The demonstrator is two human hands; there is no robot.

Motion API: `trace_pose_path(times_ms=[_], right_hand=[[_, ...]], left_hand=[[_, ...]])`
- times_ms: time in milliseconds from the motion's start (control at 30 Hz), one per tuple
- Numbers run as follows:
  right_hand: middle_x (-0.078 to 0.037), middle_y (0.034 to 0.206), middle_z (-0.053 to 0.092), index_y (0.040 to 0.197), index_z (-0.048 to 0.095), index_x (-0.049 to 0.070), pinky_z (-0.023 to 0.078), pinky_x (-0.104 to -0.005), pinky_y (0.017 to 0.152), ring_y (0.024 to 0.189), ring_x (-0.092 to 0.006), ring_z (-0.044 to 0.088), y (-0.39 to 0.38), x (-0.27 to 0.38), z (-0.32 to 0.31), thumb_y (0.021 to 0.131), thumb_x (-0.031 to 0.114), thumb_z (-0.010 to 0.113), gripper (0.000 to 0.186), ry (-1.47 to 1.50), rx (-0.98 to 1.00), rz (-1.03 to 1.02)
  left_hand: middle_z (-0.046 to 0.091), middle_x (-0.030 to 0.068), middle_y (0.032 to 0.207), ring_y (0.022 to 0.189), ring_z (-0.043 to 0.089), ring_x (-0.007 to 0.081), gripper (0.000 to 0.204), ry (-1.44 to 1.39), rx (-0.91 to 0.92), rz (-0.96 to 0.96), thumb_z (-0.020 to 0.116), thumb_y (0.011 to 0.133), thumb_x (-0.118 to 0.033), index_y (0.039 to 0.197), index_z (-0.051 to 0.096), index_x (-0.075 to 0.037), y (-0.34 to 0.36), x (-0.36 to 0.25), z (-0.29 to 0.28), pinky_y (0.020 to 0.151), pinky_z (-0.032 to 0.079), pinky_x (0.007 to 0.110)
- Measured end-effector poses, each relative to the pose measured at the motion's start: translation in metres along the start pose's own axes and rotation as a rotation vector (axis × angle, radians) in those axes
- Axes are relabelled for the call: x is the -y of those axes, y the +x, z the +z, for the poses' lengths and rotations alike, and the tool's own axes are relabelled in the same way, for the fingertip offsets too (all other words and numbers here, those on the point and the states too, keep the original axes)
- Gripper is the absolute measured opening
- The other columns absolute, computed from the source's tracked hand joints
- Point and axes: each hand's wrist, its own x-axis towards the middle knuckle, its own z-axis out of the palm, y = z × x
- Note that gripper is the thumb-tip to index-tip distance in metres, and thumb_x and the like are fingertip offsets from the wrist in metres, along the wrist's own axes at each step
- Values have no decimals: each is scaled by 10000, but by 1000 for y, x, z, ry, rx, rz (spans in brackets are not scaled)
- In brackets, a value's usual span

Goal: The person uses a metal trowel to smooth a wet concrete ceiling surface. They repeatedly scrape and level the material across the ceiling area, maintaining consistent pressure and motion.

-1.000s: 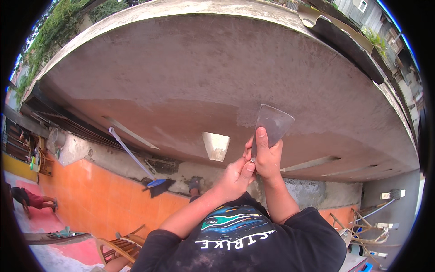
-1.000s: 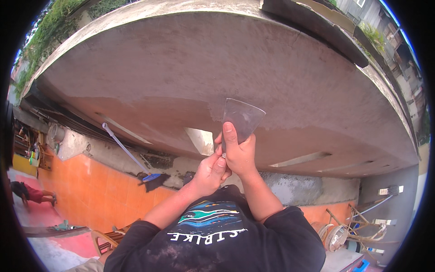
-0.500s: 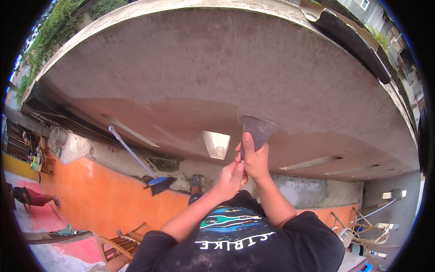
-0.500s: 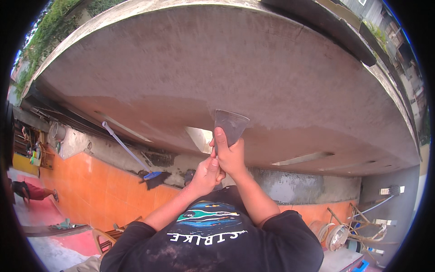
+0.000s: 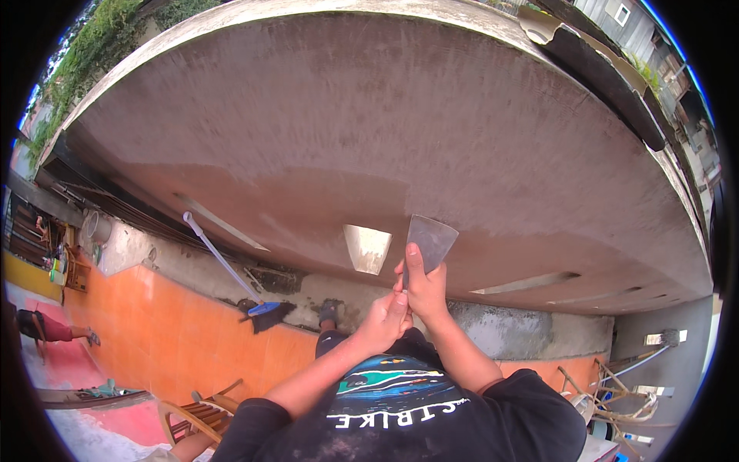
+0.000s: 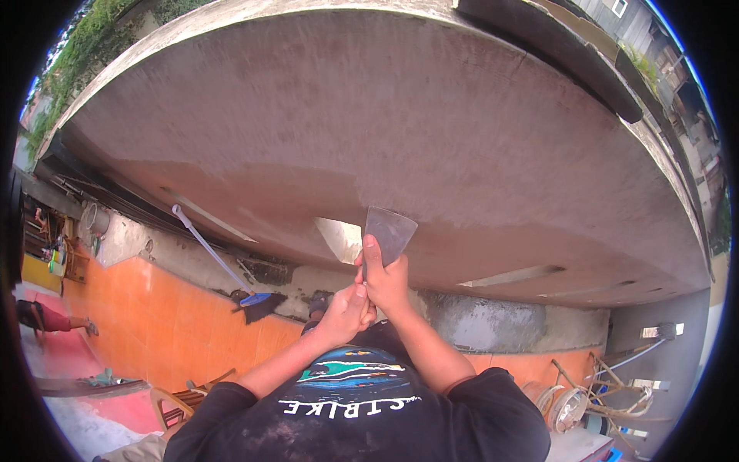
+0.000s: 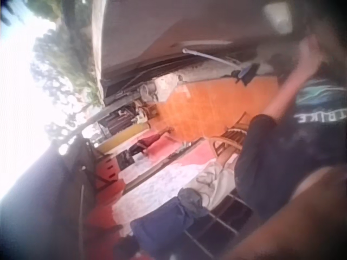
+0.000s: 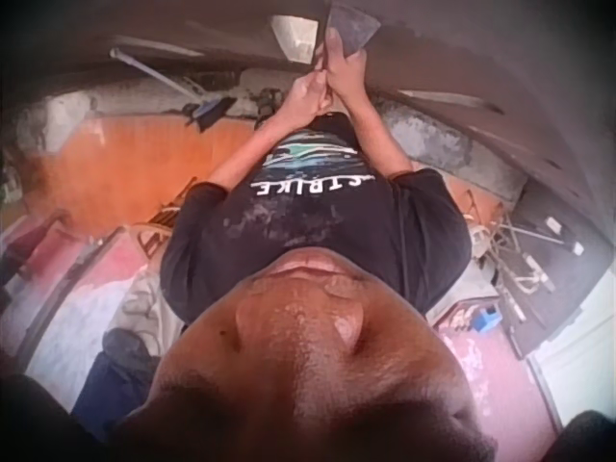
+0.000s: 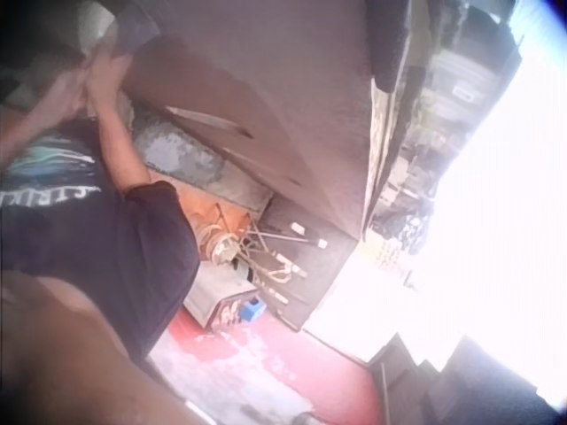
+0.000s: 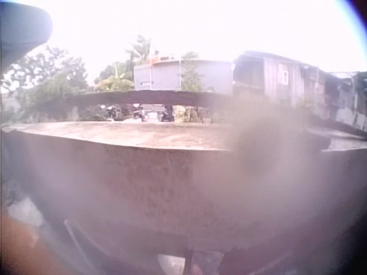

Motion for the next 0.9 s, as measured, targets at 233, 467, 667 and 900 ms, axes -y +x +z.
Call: trace_pose_path(times_ms=[233, 467, 667, 900], right_hand=[[-29, 617, 573, 760, 587, 19, 427, -258, 462, 492, -85, 544, 26, 75, 2, 982, 383, 559, 427, 63, 50, -385], [-32, 616, 572, 750, 583, 19, 428, -260, 455, 491, -94, 552, -2, 50, -2, 980, 409, 554, 453, 26, -1, -127], [-36, 629, 581, 763, 582, 20, 429, -258, 454, 489, -95, 557, 1, -1, -1, 978, 441, 542, 474, -37, 14, -13], [-37, 524, 520, 683, 550, 21, 425, -243, 437, 447, -106, 535, 25, 83, 1, 968, 459, 557, 522, 87, -18, -413]], left_hand=[[457, -9, 768, 639, 415, 66, 402, -19, 51, 277, 378, 1048, -385, 962, 498, -10, 38, -64, 2, 558, 357, 234], [441, -11, 690, 571, 390, 59, 438, -68, 102, 28, 346, 1041, -439, 928, 480, -38, 7, -45, 11, 501, 325, 221], [427, -15, 618, 515, 390, 55, 515, -20, 16, -37, 298, 1029, -523, 894, 459, -54, -1, 0, -2, 441, 301, 221], [450, -18, 707, 612, 407, 68, 429, 32, 72, 245, 382, 1042, -412, 943, 494, -10, 38, -73, 11, 556, 368, 235]])
